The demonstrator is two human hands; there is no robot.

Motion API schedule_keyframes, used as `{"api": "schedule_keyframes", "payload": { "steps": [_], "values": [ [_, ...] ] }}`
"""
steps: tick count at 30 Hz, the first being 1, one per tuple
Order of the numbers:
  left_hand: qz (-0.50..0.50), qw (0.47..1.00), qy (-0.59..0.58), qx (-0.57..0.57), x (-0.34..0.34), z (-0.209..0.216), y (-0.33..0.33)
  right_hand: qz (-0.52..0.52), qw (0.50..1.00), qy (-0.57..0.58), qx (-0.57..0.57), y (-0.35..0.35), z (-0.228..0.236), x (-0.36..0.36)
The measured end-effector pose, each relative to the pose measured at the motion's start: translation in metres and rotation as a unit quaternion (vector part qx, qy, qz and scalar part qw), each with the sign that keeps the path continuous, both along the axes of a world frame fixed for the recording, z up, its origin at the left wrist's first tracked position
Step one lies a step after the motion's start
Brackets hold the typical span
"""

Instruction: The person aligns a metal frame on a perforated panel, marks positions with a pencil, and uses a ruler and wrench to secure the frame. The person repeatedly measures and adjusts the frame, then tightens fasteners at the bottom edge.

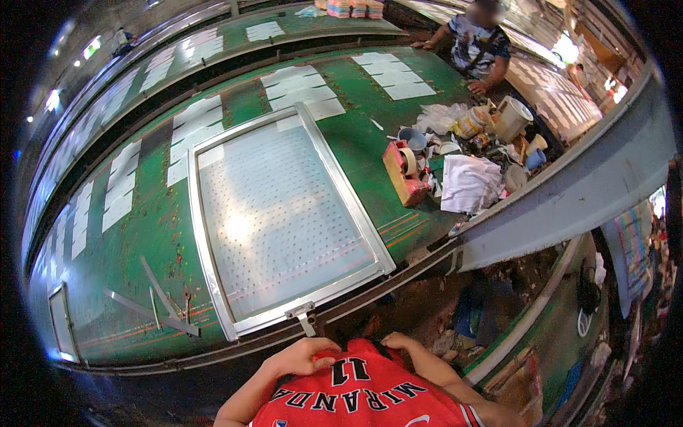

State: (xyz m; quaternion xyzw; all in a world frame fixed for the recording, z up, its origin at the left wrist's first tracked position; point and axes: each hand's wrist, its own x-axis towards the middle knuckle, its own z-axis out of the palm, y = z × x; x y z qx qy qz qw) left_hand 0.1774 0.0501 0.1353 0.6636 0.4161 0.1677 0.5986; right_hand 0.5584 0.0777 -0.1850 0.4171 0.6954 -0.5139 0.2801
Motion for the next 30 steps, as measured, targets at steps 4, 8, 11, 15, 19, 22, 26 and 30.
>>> {"api": "schedule_keyframes", "payload": {
  "steps": [4,8,11,15,19,22,26,30],
  "values": [
    [0.06,0.991,0.033,-0.118,0.016,-0.043,-0.021,-0.092,0.989,-0.035,-0.109,0.038,0.028,0.004],
    [0.115,0.958,0.144,-0.218,0.026,-0.11,-0.041,-0.138,0.988,0.038,-0.063,0.043,0.002,0.034],
    [0.174,0.94,0.109,-0.274,0.028,-0.173,-0.062,0.062,0.99,-0.104,-0.079,0.053,-0.025,0.059],
    [0.273,0.916,0.154,-0.251,0.055,-0.252,-0.097,0.011,0.965,-0.159,-0.211,0.05,-0.001,0.107],
    [0.321,0.884,0.085,-0.328,0.08,-0.31,-0.092,-0.072,0.98,-0.108,-0.152,0.048,0.029,0.132],
    [0.275,0.917,0.103,-0.269,0.103,-0.325,-0.067,0.051,0.996,-0.011,-0.071,0.053,0.01,0.132],
    [0.083,0.955,0.109,-0.263,0.131,-0.272,0.017,0.165,0.985,0.0,0.051,0.052,-0.007,0.137],
    [0.01,0.989,0.123,-0.075,0.184,-0.183,0.068,-0.388,0.917,0.053,-0.077,0.046,0.032,0.151]
  ]
}}
